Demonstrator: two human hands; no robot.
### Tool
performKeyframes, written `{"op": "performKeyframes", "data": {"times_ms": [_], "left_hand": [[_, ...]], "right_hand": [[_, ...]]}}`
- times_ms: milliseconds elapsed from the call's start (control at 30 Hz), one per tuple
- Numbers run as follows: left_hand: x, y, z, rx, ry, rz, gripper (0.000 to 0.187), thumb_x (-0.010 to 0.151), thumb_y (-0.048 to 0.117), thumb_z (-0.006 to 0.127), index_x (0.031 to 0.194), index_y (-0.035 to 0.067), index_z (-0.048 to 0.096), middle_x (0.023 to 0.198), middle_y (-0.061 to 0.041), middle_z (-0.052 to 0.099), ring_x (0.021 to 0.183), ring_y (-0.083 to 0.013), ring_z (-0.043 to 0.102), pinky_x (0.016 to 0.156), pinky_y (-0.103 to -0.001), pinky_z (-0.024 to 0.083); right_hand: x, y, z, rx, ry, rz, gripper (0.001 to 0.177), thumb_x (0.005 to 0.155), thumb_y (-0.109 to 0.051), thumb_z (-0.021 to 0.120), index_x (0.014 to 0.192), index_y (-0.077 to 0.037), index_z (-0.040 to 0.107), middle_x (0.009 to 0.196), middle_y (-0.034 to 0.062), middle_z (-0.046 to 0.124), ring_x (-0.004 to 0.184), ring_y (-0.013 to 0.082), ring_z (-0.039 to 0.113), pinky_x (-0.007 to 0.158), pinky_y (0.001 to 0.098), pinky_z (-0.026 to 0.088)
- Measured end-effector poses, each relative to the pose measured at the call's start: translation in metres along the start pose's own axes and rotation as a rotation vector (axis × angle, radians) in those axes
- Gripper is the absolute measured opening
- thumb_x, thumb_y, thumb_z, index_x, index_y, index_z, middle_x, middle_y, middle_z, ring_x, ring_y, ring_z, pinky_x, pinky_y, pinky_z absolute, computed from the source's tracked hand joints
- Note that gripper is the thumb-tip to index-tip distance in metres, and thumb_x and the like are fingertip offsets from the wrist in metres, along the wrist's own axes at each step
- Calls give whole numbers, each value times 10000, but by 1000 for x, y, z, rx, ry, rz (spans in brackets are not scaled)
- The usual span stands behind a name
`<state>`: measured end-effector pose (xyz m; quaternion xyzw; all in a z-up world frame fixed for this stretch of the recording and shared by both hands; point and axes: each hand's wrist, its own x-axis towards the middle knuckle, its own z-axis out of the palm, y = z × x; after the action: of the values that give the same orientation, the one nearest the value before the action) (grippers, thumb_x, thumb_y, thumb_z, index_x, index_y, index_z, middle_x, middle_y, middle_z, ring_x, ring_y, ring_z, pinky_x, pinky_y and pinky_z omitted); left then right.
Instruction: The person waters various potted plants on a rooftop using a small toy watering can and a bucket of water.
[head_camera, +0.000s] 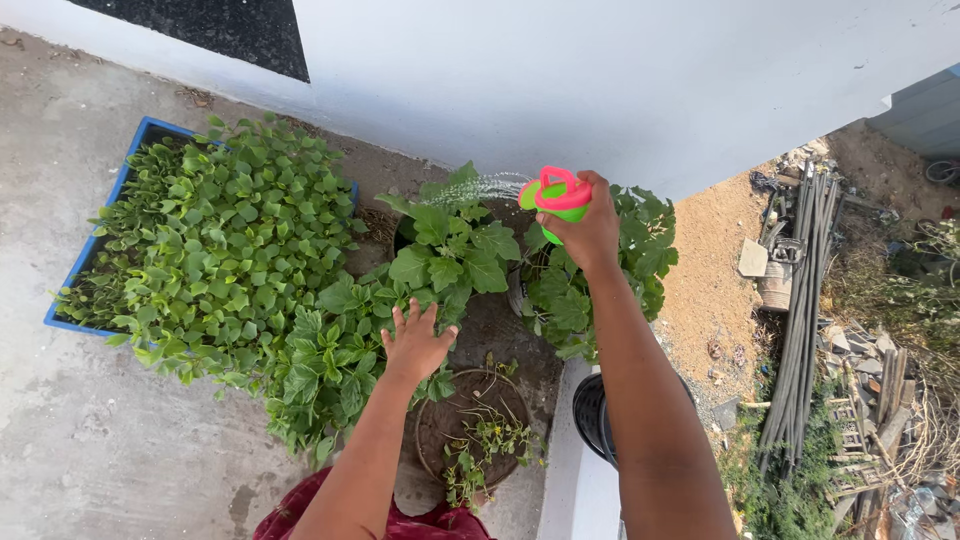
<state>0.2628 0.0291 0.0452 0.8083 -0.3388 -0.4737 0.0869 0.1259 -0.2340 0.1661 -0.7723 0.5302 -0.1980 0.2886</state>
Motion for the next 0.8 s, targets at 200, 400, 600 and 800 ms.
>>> {"op": "performKeyframes", "data": {"times_ms": [200, 400, 600, 800], "left_hand": [[1, -6, 5, -8, -4, -11, 757, 963, 578, 506, 1620, 288, 268, 1734, -40, 66, 1595, -325, -41, 1256, -615, 44], [0, -4, 11, -30, -15, -8, 757, 961, 578, 518, 1614, 269, 290, 1732, -51, 72, 1597, -325, -46, 1258, -615, 36], [-3, 2, 22, -19, -26, 24, 759, 960, 578, 511, 1616, 268, 290, 1730, -51, 89, 1596, -329, -32, 1251, -622, 52], [-7, 13, 32, 16, -61, 24, 742, 979, 579, 500, 1619, 279, 274, 1733, -46, 63, 1595, -326, -40, 1257, -622, 40]], "right_hand": [[2, -2, -17, -133, 42, 83, 878, 668, -343, 957, 1380, -159, 477, 1329, 86, 598, 1243, 293, 588, 1025, 456, 489], [-15, 9, -31, -181, -37, 122, 851, 650, -358, 943, 1357, -177, 504, 1318, 57, 629, 1242, 271, 611, 1019, 449, 513], [-35, 23, -44, -259, -96, 149, 927, 640, -398, 941, 1409, -192, 465, 1382, 67, 602, 1289, 301, 571, 1025, 477, 475], [-48, 11, -57, -248, -144, 145, 958, 636, -420, 926, 1445, -201, 463, 1381, 67, 610, 1326, 291, 569, 1083, 457, 473]]}}
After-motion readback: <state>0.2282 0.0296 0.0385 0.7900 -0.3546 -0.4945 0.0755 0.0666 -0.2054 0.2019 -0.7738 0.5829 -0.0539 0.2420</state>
